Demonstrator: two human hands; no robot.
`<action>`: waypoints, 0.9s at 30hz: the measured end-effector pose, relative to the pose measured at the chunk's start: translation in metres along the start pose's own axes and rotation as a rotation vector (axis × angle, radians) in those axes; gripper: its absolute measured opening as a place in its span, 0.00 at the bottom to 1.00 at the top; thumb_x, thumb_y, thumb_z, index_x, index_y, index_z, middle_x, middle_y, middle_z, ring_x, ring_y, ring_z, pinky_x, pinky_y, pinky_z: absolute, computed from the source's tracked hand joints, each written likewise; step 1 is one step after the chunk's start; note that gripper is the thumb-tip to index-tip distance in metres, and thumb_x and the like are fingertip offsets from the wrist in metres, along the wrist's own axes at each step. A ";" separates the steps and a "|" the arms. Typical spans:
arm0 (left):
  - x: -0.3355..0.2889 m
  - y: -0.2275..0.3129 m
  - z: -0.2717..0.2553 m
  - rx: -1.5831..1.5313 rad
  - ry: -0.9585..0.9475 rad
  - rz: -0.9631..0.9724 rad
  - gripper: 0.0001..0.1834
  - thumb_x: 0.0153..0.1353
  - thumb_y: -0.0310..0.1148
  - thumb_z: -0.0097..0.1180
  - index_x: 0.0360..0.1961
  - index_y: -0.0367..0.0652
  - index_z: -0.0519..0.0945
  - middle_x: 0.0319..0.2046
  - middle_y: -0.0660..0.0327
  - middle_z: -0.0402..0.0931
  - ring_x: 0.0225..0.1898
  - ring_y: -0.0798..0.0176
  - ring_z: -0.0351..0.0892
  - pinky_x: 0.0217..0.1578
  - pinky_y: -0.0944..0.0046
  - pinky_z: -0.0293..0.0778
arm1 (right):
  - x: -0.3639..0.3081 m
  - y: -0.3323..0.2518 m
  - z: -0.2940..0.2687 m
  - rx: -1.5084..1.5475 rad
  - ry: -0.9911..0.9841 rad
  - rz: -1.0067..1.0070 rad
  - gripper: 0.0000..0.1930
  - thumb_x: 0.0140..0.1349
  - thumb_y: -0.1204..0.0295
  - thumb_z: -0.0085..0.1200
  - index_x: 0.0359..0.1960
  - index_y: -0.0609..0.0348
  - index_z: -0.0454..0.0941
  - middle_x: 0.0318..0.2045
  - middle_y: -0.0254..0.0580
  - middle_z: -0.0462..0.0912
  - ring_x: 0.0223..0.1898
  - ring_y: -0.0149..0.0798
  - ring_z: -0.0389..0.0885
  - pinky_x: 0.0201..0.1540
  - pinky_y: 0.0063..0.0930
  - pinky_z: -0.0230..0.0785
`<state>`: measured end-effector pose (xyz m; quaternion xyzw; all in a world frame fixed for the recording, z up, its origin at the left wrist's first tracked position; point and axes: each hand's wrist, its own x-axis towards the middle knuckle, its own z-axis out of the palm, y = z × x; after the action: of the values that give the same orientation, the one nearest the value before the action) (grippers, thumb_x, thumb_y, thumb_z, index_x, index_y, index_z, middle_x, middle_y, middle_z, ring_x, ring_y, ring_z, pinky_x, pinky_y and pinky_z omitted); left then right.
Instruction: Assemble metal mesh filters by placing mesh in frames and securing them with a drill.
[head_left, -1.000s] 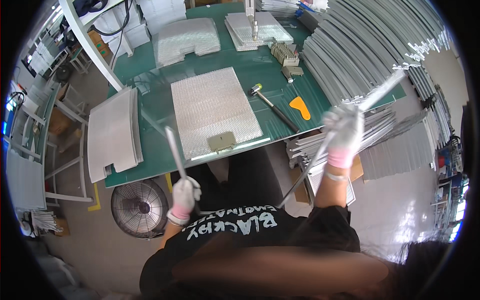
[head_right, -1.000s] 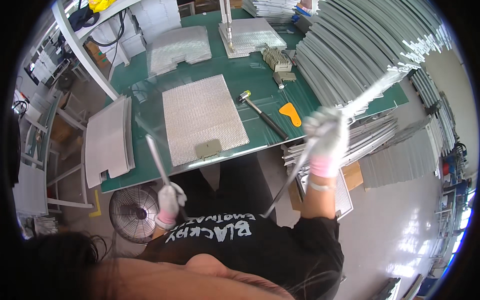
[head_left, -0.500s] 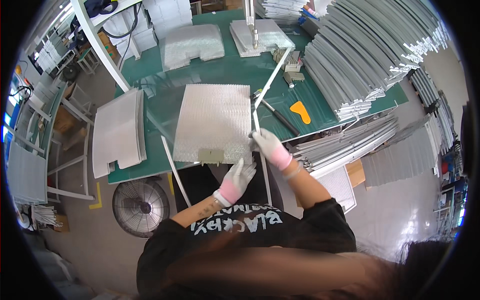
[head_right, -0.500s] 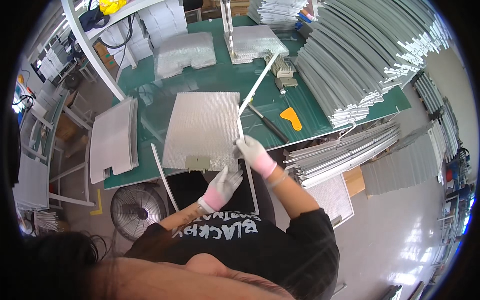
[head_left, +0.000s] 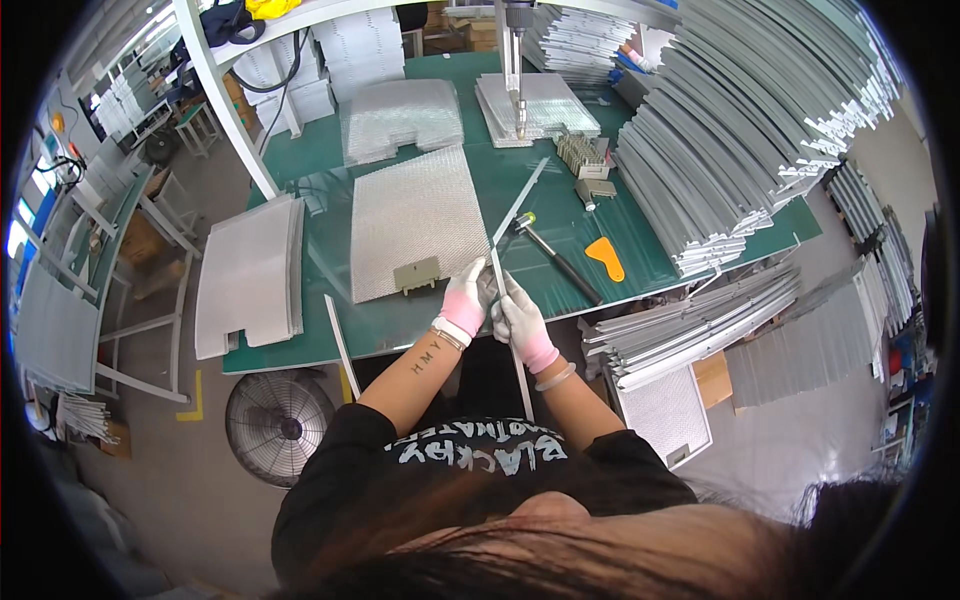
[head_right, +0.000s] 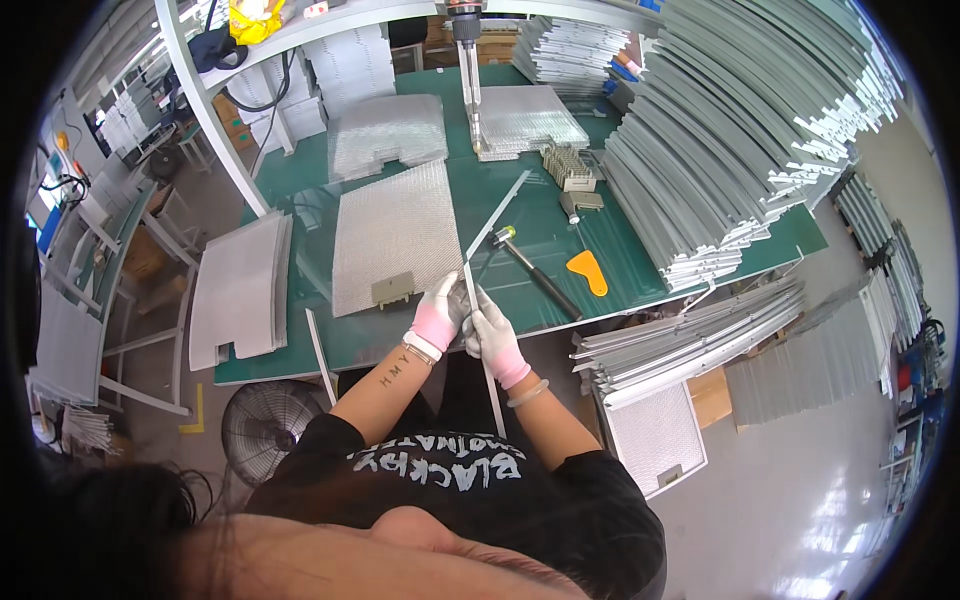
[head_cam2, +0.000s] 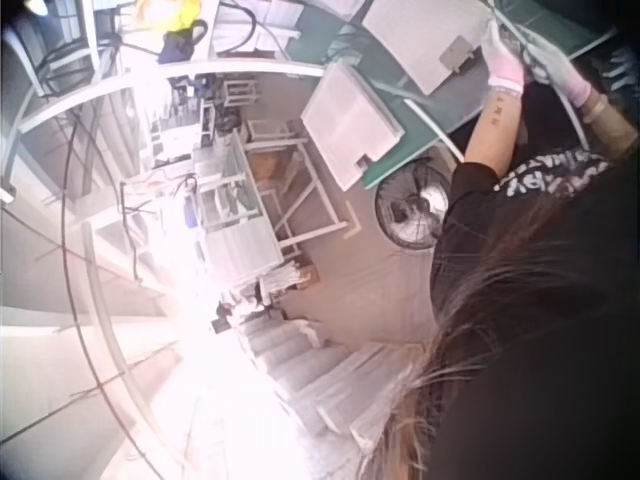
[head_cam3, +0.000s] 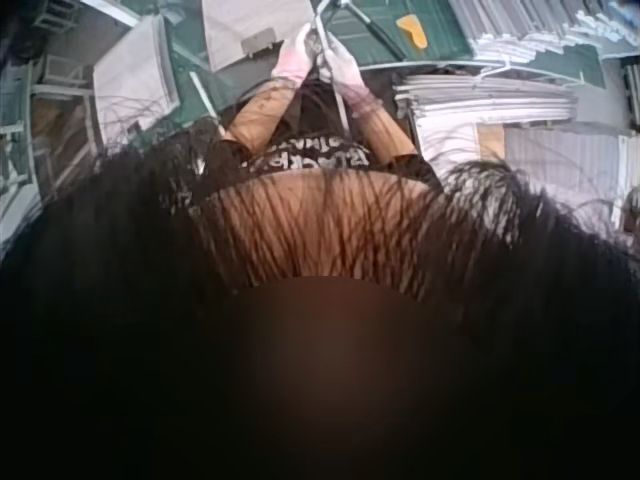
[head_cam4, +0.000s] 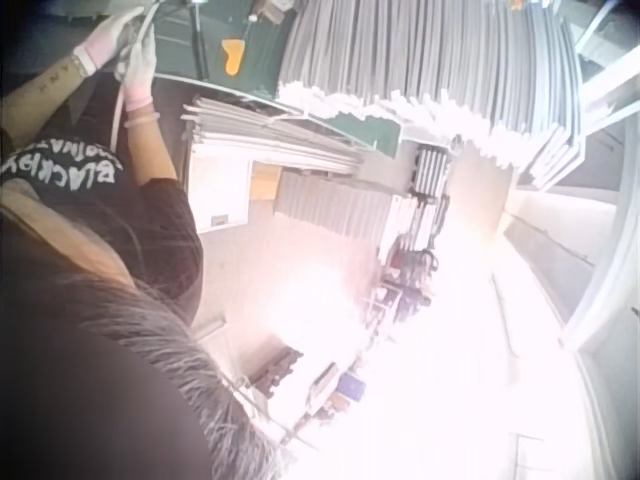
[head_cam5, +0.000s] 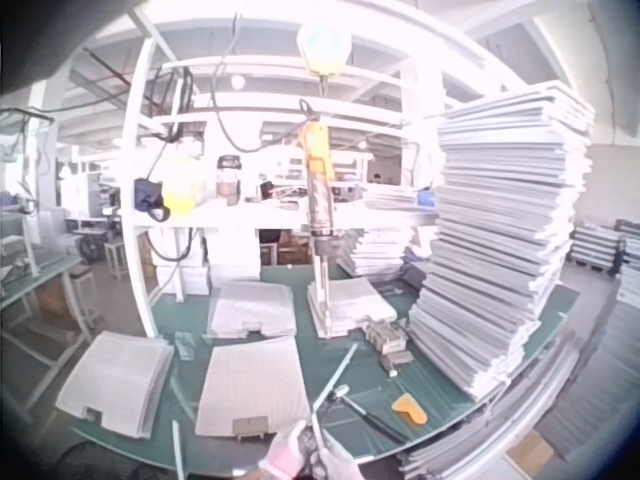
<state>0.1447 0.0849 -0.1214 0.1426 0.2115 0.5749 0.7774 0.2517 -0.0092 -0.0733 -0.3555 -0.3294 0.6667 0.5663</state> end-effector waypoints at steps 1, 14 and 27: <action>-0.002 0.002 0.004 0.049 -0.027 0.013 0.10 0.67 0.31 0.53 0.45 0.36 0.76 0.42 0.55 0.78 0.44 0.59 0.78 0.45 0.59 0.76 | 0.001 -0.001 0.000 -0.058 0.013 0.009 0.29 0.72 0.74 0.35 0.74 0.52 0.47 0.24 0.31 0.70 0.14 0.21 0.58 0.15 0.15 0.53; -0.068 0.019 0.025 0.071 -0.239 -0.297 0.13 0.73 0.38 0.43 0.53 0.45 0.70 0.51 0.59 0.72 0.52 0.61 0.74 0.54 0.55 0.71 | 0.082 -0.043 -0.005 -0.889 0.029 -0.005 0.14 0.65 0.61 0.56 0.40 0.59 0.73 0.21 0.32 0.74 0.17 0.25 0.72 0.19 0.22 0.66; -0.119 0.196 -0.038 0.501 -0.097 0.163 0.23 0.71 0.33 0.45 0.64 0.33 0.65 0.57 0.53 0.73 0.62 0.57 0.71 0.60 0.57 0.70 | 0.060 -0.034 -0.016 -0.251 -0.068 0.177 0.06 0.67 0.73 0.49 0.35 0.54 0.64 0.23 0.30 0.65 0.21 0.24 0.63 0.22 0.21 0.58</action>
<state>-0.0668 0.0289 -0.0438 0.3745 0.2975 0.5577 0.6784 0.2767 0.0553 -0.0594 -0.4280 -0.3966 0.6793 0.4451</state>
